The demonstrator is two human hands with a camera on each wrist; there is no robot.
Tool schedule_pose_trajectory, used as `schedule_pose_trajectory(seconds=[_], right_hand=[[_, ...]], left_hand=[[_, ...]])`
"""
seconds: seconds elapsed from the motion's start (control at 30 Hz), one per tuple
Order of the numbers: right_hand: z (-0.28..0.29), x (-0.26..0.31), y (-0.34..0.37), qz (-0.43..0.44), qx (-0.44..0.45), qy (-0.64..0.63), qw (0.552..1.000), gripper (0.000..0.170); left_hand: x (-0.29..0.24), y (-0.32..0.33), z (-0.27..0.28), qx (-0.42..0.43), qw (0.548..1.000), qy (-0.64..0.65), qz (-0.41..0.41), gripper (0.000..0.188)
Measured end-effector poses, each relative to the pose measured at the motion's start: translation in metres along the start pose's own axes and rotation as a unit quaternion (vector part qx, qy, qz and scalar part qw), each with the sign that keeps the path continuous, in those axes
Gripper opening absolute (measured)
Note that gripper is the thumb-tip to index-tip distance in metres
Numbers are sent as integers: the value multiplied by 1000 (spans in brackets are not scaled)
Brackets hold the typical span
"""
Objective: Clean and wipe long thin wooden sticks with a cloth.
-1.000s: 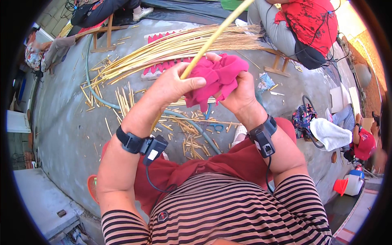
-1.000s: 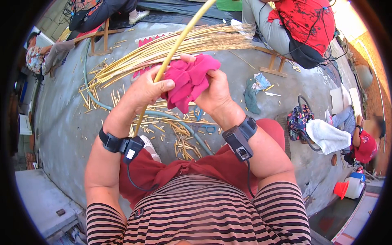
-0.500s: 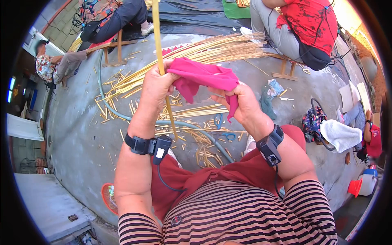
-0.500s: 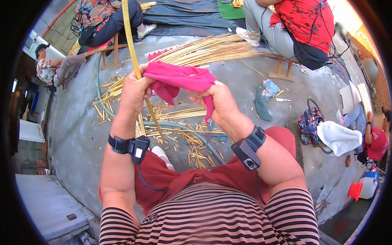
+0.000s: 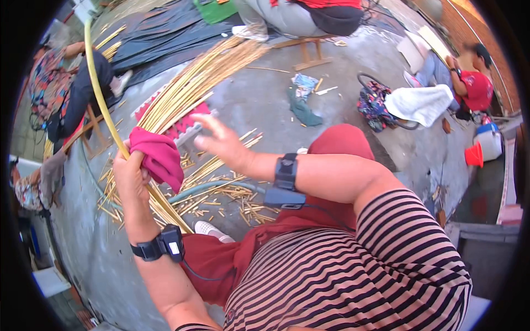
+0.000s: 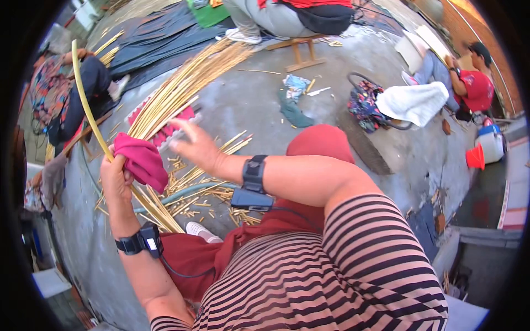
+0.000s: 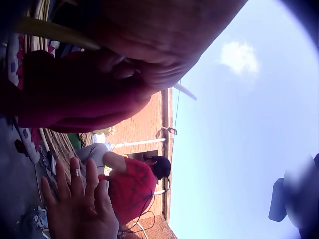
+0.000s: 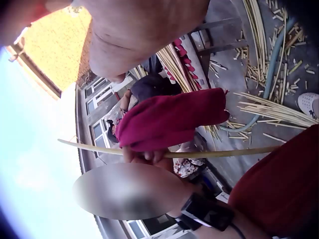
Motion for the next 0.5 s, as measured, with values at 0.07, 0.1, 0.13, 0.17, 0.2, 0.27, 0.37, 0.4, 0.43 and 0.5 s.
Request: schedule_pose_trajectory(seconds=[0.07,0.1,0.13,0.17,0.2,0.27,0.37,0.4,0.43,0.5], right_hand=[[-23,42,21,231,56,196,951,55],[-26,32,19,125,70,128,981,51],[-29,20,21,18,82,56,995,47],[-33,5,25,-90,91,-19,992,43],[-35,-5,23,-111,79,-86,987,39],[-35,-28,13,-147,54,-216,964,30],[-34,-21,6,-145,16,-288,946,24],[-34,-15,3,-131,14,-316,940,25],[-28,-9,0,-109,5,-234,966,28],[-15,4,-9,-65,-9,-67,996,33]], left_hand=[[5,11,-46,69,995,64,23,12],[3,18,-63,116,988,94,30,16],[0,21,-69,132,988,70,25,19],[-5,24,-74,148,988,46,20,23],[-9,28,-78,162,986,23,15,26],[-12,27,-71,151,987,-50,-5,40],[-8,15,-55,151,982,-111,-29,41],[-17,14,-51,105,987,-99,-67,38],[-27,15,-47,57,989,-88,-104,36],[-46,17,-36,-14,985,-66,-158,33]])
Point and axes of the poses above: each hand's wrist, its own y-axis away from the middle knuckle, its own z-axis out of the back of the hand, x = y × z, the point moved 8 cm from there along -y, towards the middle knuckle, and after that the axes turned 10 degrees about -y, right-handed, at the moved point
